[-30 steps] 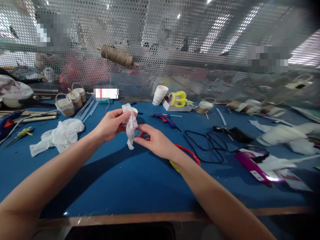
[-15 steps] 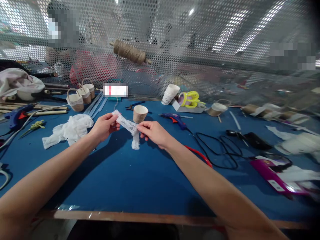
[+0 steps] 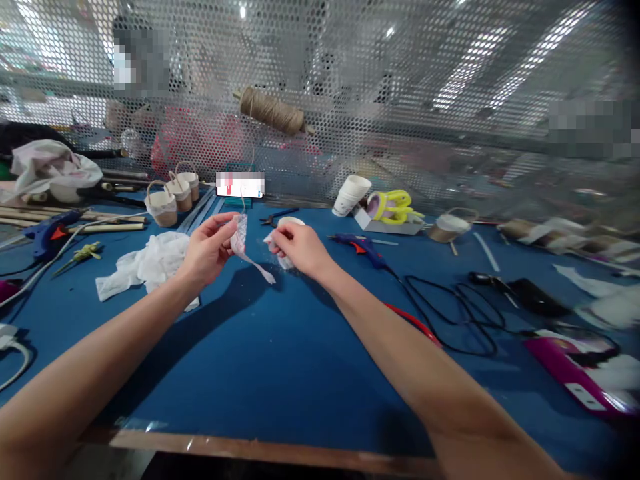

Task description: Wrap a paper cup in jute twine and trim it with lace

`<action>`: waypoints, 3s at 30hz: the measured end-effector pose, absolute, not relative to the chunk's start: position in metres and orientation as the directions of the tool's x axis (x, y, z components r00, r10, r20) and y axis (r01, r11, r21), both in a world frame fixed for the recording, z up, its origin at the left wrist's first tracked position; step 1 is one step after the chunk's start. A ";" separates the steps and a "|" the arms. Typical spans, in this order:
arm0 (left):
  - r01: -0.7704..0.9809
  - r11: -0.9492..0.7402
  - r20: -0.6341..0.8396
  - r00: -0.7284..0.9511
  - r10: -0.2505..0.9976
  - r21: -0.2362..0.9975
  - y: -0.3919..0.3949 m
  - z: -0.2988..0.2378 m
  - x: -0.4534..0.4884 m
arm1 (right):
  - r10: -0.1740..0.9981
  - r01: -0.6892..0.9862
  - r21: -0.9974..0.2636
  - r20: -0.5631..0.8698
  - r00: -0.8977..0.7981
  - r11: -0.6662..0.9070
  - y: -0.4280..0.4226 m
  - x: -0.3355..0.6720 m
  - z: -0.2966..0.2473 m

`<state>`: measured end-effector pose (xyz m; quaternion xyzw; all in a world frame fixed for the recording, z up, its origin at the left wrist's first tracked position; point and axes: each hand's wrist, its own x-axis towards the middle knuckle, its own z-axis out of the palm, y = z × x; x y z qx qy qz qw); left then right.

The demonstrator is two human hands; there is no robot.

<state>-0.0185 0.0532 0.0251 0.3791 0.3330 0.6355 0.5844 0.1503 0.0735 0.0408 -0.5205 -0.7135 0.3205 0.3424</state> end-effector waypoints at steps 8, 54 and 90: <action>-0.423 -0.168 0.237 0.116 0.964 0.891 0.033 0.050 -0.019 | 0.829 0.391 -0.889 -0.025 -0.559 0.236 0.085 0.098 0.051; 0.605 -0.668 0.177 0.669 0.721 0.434 0.046 -0.014 0.041 | 0.876 0.881 -0.221 0.353 -0.328 0.419 0.053 0.220 0.059; -0.127 0.146 -0.083 0.405 0.910 0.981 0.014 -0.008 0.009 | 0.993 0.421 -0.899 -0.107 0.055 -0.120 0.016 0.271 0.058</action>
